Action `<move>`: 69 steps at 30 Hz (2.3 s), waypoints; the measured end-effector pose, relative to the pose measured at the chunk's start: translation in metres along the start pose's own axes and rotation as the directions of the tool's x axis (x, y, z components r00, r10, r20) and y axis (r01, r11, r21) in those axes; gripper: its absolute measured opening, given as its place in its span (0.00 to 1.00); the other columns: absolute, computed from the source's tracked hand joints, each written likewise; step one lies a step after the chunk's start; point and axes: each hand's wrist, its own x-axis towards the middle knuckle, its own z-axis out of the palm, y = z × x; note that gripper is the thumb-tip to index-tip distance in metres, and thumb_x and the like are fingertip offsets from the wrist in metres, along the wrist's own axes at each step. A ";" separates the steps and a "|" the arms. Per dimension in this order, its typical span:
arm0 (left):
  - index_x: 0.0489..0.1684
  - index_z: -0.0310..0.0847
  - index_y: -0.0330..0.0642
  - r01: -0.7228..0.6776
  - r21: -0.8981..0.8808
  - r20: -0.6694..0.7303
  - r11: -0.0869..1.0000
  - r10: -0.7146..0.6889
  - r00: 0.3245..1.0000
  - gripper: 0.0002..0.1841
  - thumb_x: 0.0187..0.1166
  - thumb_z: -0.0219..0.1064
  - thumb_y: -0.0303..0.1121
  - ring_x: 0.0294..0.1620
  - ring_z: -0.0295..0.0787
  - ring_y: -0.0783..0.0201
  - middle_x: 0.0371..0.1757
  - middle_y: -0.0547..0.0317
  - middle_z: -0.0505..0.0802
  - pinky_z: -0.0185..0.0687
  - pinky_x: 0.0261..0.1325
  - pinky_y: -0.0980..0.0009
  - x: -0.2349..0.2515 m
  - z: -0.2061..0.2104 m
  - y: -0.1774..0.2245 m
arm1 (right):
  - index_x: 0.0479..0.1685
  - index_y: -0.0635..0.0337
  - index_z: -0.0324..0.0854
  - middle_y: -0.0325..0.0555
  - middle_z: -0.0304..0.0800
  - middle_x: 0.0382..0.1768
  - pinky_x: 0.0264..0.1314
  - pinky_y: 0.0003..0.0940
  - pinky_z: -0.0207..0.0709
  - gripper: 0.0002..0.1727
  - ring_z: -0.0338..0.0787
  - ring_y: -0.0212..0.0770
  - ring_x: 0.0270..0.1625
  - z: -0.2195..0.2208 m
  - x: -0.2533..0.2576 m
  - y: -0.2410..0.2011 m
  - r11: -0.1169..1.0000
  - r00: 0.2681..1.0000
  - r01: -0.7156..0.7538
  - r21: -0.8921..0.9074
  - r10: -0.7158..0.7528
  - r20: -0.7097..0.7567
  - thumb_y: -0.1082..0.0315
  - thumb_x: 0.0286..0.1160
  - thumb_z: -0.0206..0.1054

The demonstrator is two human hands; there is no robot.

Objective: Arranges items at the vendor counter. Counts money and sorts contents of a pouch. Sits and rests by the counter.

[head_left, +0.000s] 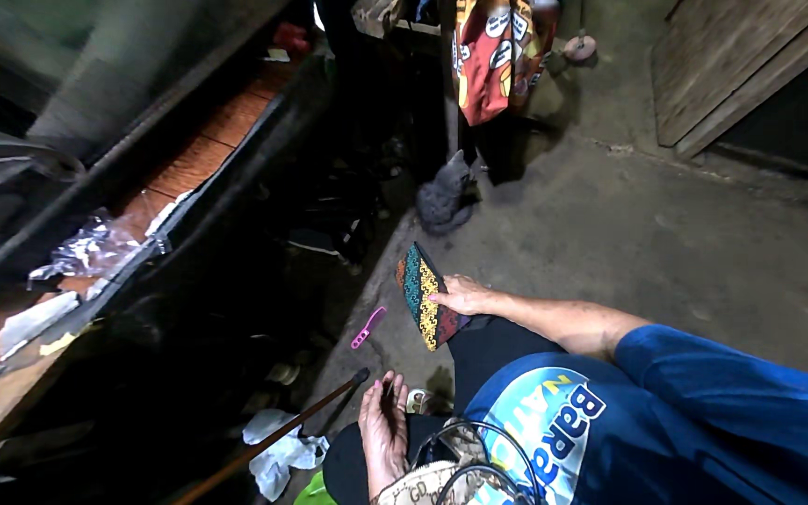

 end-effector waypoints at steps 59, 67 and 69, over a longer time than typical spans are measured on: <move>0.40 0.71 0.42 -0.025 0.012 0.025 1.000 0.025 0.999 0.08 0.84 0.48 0.20 0.45 0.96 0.59 0.50 0.51 0.95 0.93 0.46 0.64 -0.001 -0.001 -0.001 | 0.69 0.70 0.79 0.66 0.81 0.71 0.81 0.63 0.65 0.39 0.77 0.60 0.79 -0.002 -0.002 -0.002 1.000 1.000 -0.008 -0.014 0.008 0.013 0.37 0.87 0.51; 0.39 0.71 0.41 -0.037 0.016 0.031 0.999 0.037 0.999 0.08 0.82 0.49 0.20 0.45 0.96 0.58 0.49 0.51 0.94 0.93 0.46 0.64 0.000 -0.002 -0.002 | 0.64 0.69 0.81 0.65 0.84 0.65 0.77 0.63 0.68 0.37 0.81 0.60 0.74 -0.001 -0.001 -0.001 1.000 1.000 -0.007 0.005 0.007 -0.001 0.38 0.87 0.53; 0.40 0.71 0.41 -0.037 0.017 0.030 0.999 0.036 0.999 0.08 0.83 0.49 0.20 0.46 0.96 0.58 0.49 0.51 0.94 0.93 0.46 0.63 0.001 -0.002 -0.002 | 0.65 0.69 0.81 0.65 0.83 0.67 0.78 0.63 0.68 0.37 0.80 0.60 0.75 0.000 -0.001 -0.001 1.000 1.000 -0.005 0.004 0.005 -0.004 0.38 0.87 0.53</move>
